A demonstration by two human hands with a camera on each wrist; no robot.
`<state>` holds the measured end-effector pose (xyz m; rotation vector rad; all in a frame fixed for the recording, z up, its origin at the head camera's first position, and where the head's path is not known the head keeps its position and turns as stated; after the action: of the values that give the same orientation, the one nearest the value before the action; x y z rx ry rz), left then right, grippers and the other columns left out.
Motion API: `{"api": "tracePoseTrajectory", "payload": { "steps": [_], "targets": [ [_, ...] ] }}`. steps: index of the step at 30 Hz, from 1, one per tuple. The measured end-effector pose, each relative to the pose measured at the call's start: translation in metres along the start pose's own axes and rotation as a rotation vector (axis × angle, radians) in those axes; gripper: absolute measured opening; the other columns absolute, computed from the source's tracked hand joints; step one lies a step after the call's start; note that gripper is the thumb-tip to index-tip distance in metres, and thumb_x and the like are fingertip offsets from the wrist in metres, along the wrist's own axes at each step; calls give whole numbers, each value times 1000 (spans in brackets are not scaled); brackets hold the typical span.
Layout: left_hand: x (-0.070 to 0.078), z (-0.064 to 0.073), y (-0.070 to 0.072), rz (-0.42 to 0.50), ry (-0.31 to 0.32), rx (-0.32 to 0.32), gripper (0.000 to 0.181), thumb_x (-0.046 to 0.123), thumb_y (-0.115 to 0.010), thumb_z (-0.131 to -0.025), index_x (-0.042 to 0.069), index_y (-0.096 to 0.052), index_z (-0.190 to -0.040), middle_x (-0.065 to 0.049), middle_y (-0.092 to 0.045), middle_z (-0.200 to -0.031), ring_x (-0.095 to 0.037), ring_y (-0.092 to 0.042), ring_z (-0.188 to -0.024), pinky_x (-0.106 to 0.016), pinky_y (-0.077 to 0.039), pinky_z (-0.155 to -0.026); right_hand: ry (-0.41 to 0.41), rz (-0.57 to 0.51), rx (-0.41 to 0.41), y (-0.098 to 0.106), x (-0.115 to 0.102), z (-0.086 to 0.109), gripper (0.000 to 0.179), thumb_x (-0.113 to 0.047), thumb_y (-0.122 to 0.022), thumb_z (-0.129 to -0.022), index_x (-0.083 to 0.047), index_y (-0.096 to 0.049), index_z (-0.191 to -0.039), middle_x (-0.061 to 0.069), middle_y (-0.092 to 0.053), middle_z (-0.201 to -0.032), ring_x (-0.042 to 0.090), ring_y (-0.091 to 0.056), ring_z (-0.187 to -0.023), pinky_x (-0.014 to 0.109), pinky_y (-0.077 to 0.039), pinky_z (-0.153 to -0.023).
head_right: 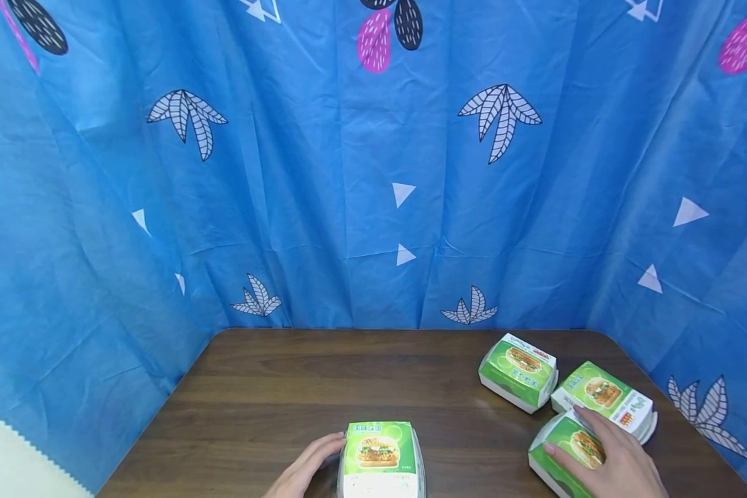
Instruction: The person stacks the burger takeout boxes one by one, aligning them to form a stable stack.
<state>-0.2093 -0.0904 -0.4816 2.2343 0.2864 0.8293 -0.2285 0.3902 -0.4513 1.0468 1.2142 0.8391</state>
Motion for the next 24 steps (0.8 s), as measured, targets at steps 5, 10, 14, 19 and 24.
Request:
{"api": "tracePoseTrajectory", "payload": {
  "steps": [5,10,14,19,24],
  "targets": [
    [0,0,0,0,-1,7,77,43,-71,-84,12,-38,-146,-8,-45,-144,-16,-49,-129,-32,-49,-94,8,8,8,-1,0,-1,103,-77,-51,-80,5,-35,-141,40,-37,-133,59,-41,-110,66,-41,-77],
    [0,1,1,-5,-4,6,77,44,-71,-84,12,-38,-146,-8,-45,-144,-16,-49,-128,-32,-49,-93,-18,8,-2,-2,3,-1,105,-77,-49,-80,6,-32,-142,41,-34,-133,60,-39,-111,67,-40,-79],
    [0,1,0,-14,-11,11,77,45,-71,-84,13,-38,-146,-7,-45,-144,-16,-49,-128,-32,-49,-94,-27,5,-11,-2,5,0,105,-78,-50,-80,5,-32,-142,41,-34,-132,59,-39,-110,68,-39,-80],
    [1,1,0,-10,0,0,79,45,-70,-84,13,-37,-147,-6,-44,-145,-15,-49,-128,-32,-49,-94,20,22,27,-1,6,1,102,-75,-53,-80,5,-36,-140,41,-37,-132,60,-39,-109,71,-36,-79],
    [1,0,0,-11,15,-12,79,46,-70,-83,14,-37,-147,-5,-44,-145,-16,-49,-128,-33,-49,-94,60,31,55,-2,7,1,100,-73,-55,-80,4,-36,-141,40,-37,-133,60,-38,-111,73,-32,-81]
  ]
}}
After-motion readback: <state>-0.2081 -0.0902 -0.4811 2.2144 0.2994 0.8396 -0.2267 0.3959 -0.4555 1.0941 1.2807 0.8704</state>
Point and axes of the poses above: each hand's wrist, its own z-axis away from the middle knuckle, its own y-axis out of the back of the hand, x = y × z, the point moved 5 cm from there along -z, towards the middle knuckle
